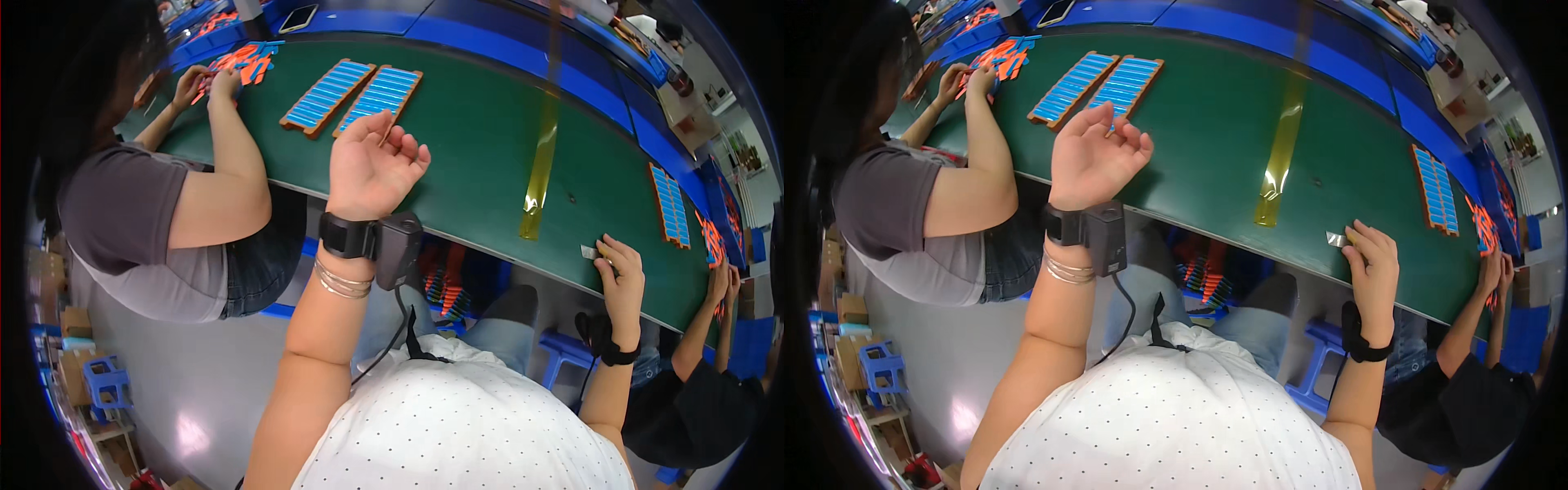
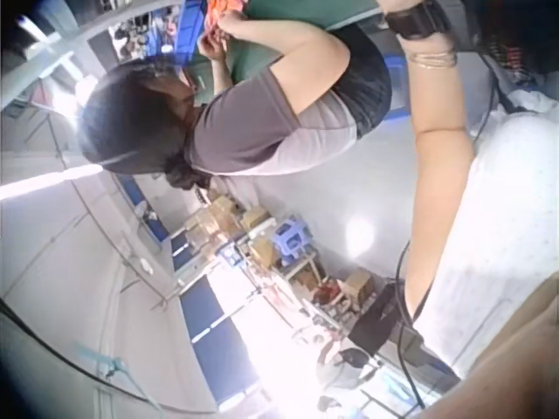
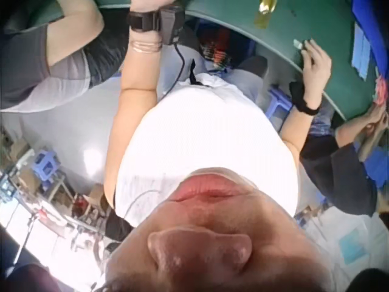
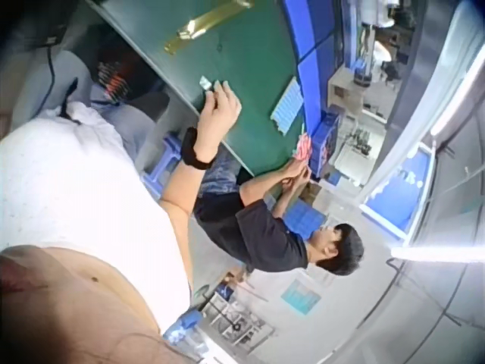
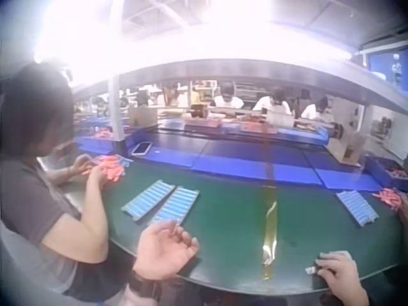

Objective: Assembling small blue and green strips onto a brown base and applying adhesive tape in a factory setting.

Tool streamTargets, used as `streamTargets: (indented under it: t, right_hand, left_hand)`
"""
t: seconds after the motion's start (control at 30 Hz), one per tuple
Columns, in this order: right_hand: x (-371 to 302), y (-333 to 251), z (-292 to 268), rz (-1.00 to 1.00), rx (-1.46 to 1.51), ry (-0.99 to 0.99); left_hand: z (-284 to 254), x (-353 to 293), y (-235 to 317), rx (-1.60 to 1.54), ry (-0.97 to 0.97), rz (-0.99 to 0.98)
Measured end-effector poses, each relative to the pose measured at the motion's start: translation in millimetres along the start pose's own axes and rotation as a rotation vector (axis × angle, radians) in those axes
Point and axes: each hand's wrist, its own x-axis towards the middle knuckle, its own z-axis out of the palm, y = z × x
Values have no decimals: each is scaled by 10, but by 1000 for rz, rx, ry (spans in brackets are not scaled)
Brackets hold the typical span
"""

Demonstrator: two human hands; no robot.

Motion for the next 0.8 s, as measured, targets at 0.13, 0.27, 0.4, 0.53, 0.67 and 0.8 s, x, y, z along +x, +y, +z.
streamTargets:
  t: [0.13, 0.27, 0.4, 0.53, 0.67, 0.8]
  right_hand:
    - [-62, -49, 36, 21, 50, 124]
    - [-69, -52, 86, -24, 16, 197]
    - [-137, 73, 170, 168, 163, 223]
    - [-98, -12, 174, 236, 270, 275]
    - [-122, 72, 182, 124, 108, 230]
    - [-73, -37, 193, 231, 124, 243]
  left_hand:
    - [39, -11, -52, -36, 30, 6]
    - [112, -30, -78, -46, 31, 41]
    - [182, -79, -130, -2, 17, 84]
    - [241, -115, -175, 30, 25, 92]
    - [213, -50, -185, 12, -16, 71]
    - [276, 22, -274, 14, -7, 42]
